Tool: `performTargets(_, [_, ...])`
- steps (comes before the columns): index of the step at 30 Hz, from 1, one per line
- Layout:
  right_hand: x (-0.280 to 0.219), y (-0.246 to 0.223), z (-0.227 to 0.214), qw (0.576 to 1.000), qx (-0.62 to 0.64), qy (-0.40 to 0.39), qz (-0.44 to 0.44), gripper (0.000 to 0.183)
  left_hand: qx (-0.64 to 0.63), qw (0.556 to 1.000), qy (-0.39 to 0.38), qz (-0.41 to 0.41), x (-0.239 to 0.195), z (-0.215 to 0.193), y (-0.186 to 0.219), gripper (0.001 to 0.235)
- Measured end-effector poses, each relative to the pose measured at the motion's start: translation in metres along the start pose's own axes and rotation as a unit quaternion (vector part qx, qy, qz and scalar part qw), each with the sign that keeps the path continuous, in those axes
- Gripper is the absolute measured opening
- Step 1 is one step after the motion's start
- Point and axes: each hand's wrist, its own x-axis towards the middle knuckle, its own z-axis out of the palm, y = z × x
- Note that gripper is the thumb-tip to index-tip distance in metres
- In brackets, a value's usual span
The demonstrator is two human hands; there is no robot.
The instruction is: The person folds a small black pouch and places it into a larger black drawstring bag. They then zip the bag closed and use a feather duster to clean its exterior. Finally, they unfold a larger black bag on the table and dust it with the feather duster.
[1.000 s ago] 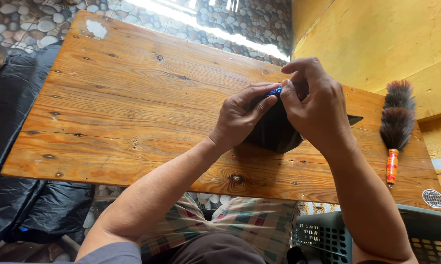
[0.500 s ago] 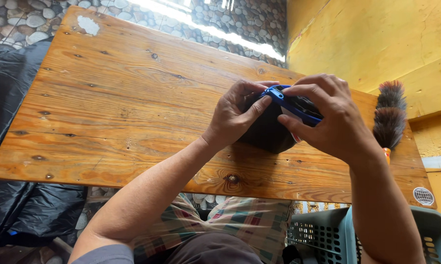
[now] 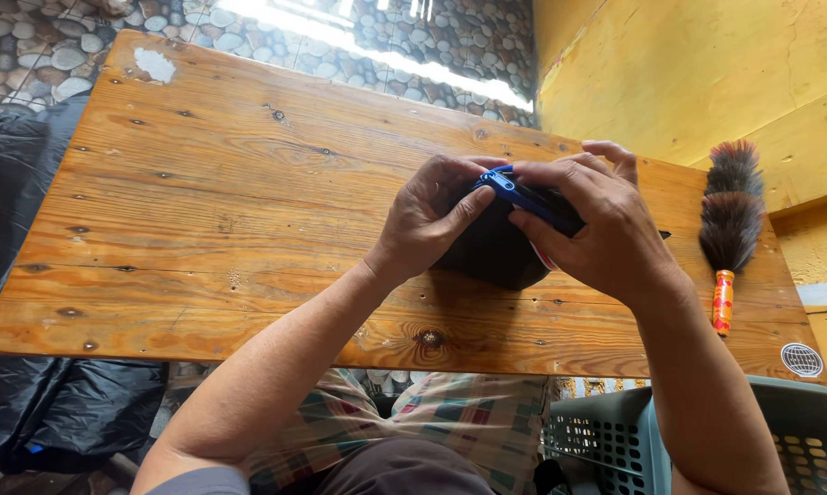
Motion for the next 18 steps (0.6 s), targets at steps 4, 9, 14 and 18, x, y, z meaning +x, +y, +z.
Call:
performTargets(4, [0.000, 0.003, 0.000, 1.000, -0.001, -0.013, -0.003, 0.023, 0.036, 0.999, -0.004, 0.005, 0.001, 0.003, 0.010, 0.016])
performTargets(9, [0.001, 0.006, -0.004, 0.998, 0.017, -0.050, 0.025, 0.026, 0.030, 0.999, -0.017, 0.009, 0.001, 0.002, 0.014, 0.014])
performTargets(14, [0.003, 0.008, -0.002, 0.993, 0.099, -0.049, 0.049, 0.020, 0.030, 0.999, -0.035, 0.005, 0.003, 0.002, 0.020, 0.014])
performTargets(18, [0.004, 0.008, 0.000, 0.990, 0.122, -0.037, 0.061, 0.014, 0.040, 0.998, -0.046, 0.000, 0.004, 0.002, 0.023, 0.013])
